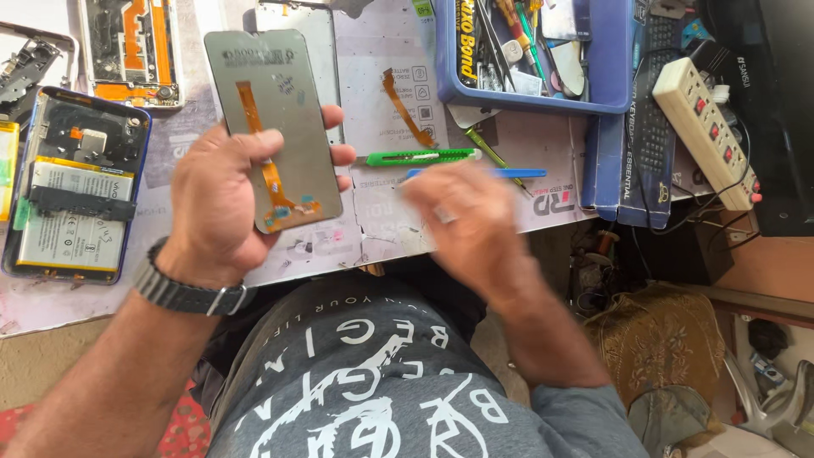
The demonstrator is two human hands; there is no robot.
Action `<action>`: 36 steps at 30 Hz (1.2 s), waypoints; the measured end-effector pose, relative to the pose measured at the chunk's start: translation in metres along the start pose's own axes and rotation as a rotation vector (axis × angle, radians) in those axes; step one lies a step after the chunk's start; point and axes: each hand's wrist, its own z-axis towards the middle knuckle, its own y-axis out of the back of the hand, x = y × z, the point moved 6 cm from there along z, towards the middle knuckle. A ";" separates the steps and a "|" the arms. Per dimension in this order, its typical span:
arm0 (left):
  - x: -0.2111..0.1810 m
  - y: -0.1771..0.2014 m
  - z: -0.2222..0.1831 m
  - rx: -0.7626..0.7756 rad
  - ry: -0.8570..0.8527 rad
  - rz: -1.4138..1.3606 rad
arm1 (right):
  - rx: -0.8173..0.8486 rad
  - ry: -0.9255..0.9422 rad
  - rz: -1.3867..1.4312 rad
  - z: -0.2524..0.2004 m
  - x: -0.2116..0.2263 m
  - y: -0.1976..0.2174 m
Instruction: The person disassembles a smartphone by prying open the casing and removing internal components. They then clean the detached screen assembly with a brush and liquid from a bottle, wiping the surface before setting it aside.
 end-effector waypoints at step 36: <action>-0.027 0.038 -0.033 -0.246 -0.295 1.067 | 0.144 -0.095 -0.355 0.083 -0.042 -0.053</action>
